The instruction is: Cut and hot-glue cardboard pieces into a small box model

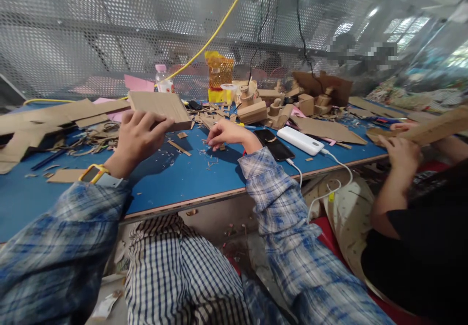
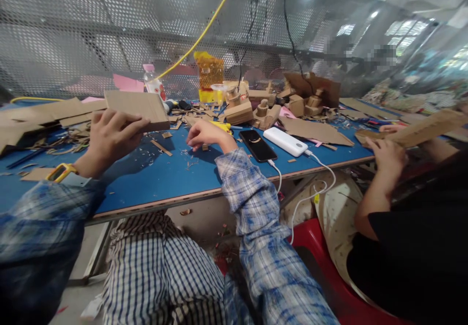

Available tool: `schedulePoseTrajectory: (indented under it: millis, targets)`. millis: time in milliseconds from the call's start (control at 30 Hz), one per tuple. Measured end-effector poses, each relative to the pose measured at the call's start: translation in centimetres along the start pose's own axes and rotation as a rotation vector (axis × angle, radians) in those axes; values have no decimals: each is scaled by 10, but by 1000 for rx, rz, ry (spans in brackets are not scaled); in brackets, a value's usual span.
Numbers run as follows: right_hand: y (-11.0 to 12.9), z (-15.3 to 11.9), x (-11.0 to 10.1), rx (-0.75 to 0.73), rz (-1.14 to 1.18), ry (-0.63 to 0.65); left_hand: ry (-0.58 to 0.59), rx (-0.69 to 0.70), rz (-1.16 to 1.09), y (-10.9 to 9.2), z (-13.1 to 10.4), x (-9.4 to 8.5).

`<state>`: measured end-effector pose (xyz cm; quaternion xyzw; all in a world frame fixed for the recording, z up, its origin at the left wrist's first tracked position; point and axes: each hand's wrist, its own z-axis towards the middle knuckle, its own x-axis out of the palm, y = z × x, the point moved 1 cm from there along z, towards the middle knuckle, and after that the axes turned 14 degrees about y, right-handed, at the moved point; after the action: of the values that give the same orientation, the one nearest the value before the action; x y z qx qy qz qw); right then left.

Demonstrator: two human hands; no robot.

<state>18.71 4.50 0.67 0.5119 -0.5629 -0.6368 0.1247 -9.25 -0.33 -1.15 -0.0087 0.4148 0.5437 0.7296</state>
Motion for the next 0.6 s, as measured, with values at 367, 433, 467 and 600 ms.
schedulePoseTrajectory:
  millis: [367,433,467,600]
  targets:
    - [-6,18,-3,-75,-69,-325,31,66,-64,-6,3,-1]
    - [-6,20,-3,-85,-52,-330,49,47,-95,-6,3,-2]
    - [-6,21,-3,-90,-23,-330,55,34,-108,-6,3,-2]
    - [-6,17,-4,-46,118,-340,92,-13,-96,-5,1,-1]
